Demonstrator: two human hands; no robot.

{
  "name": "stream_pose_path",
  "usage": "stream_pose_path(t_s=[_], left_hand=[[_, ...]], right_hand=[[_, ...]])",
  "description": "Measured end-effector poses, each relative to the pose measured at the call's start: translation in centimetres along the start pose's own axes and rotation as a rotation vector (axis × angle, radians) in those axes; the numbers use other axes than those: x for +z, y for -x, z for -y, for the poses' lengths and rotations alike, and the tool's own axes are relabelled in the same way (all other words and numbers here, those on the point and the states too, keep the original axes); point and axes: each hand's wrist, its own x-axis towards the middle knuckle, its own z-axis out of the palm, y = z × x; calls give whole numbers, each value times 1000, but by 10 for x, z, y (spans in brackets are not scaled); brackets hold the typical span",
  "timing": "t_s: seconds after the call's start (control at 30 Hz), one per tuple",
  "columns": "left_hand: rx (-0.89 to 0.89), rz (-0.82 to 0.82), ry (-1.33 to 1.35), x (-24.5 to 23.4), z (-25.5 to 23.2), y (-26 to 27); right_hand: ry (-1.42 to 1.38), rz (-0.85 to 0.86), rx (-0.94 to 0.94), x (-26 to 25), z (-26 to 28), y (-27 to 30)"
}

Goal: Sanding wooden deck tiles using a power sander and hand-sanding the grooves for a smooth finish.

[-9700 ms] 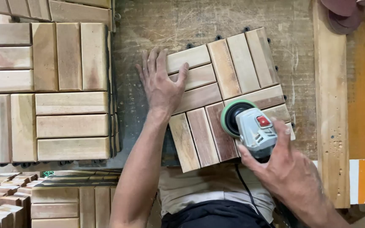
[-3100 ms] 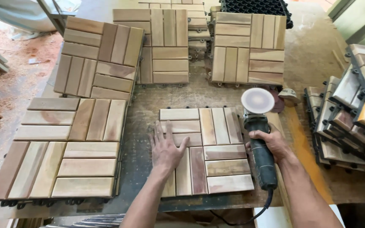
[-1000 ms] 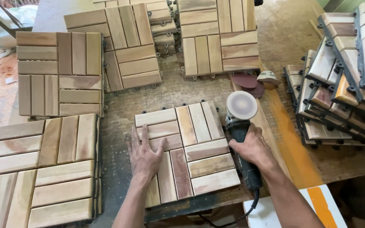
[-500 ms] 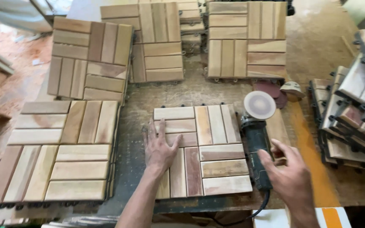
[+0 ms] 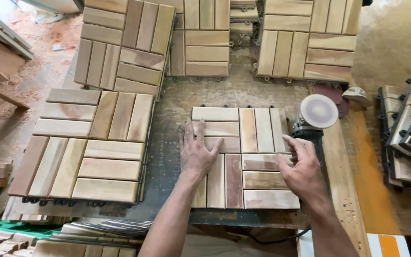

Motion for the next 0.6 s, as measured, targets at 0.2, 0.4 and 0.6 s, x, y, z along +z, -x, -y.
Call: stream_pose_path(t_s=[0.2,0.4,0.6], left_hand=[[18,-21,32,3,4,0],[47,-68,34,9,7,-2],[30,-13,-29,12,9,-10]], right_hand=[[-156,52,162,29,-19,3],[-48,-14,124,55,-36,-7],[487,-220,-691,104,-87,-66]])
